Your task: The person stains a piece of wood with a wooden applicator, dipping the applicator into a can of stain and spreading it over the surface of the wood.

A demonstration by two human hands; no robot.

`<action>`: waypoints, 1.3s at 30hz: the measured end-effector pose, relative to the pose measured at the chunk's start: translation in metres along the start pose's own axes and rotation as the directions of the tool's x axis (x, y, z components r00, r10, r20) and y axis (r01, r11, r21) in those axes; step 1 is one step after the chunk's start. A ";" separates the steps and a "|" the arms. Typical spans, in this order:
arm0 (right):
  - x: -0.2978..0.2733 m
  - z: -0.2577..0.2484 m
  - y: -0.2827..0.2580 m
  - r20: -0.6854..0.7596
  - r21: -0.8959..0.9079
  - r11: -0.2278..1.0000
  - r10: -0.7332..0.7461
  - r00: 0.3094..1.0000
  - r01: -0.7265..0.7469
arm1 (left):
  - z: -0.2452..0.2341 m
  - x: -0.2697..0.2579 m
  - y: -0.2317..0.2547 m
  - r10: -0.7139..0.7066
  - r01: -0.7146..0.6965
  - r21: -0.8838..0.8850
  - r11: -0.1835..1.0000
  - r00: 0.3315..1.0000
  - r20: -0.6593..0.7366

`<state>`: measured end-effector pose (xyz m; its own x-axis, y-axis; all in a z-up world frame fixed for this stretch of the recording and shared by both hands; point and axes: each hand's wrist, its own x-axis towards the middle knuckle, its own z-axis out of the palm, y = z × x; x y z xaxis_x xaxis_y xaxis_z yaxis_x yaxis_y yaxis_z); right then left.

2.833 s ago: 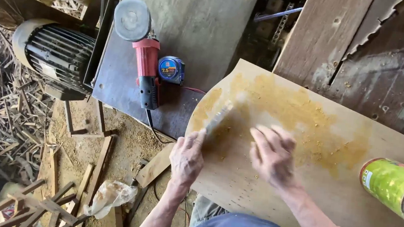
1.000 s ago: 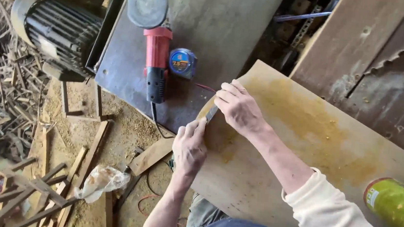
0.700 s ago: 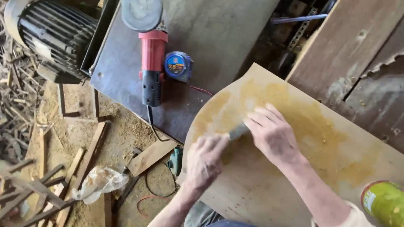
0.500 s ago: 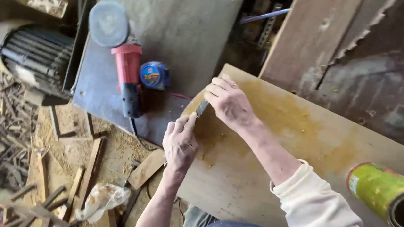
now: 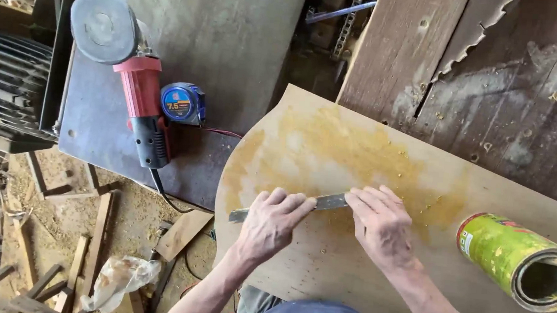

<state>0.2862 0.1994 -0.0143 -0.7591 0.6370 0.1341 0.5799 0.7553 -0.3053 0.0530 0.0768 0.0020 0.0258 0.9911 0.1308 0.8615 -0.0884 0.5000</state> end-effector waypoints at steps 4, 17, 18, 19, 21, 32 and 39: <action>0.084 0.025 -0.008 -0.215 0.054 0.993 -0.094 0.972 0.108 | -0.005 0.017 -0.040 -0.046 0.052 0.106 0.993 0.997 -0.061; 0.033 0.026 0.021 -0.152 0.027 0.998 -0.054 0.987 0.058 | 0.000 0.035 -0.015 -0.017 0.028 0.143 0.989 0.997 -0.077; 0.039 0.026 0.025 -0.201 0.032 0.998 -0.046 0.979 0.053 | 0.001 0.042 -0.020 0.001 0.014 0.167 0.986 0.996 -0.085; 0.054 0.026 0.030 -0.200 0.027 0.999 -0.033 0.979 0.039 | -0.003 0.057 -0.023 0.011 0.002 0.159 0.987 0.997 -0.078; 0.092 0.023 0.043 -0.290 -0.007 0.998 -0.068 0.955 0.069 | -0.011 0.090 -0.027 0.023 0.029 0.239 0.971 0.977 -0.210; 0.001 0.019 0.093 -0.237 -0.023 0.981 0.181 0.955 -0.191 | 0.030 0.135 0.004 0.186 -0.178 0.103 0.979 0.980 -0.073; -0.036 0.000 0.059 -0.172 -0.039 0.961 0.265 0.949 -0.275 | 0.027 0.119 0.011 0.244 -0.249 0.036 0.968 0.964 0.108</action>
<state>0.3480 0.2212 -0.0375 -0.5156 0.8310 0.2089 0.7774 0.5562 -0.2938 0.0794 0.1966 -0.0001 0.2900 0.9443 0.1555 0.8455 -0.3290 0.4206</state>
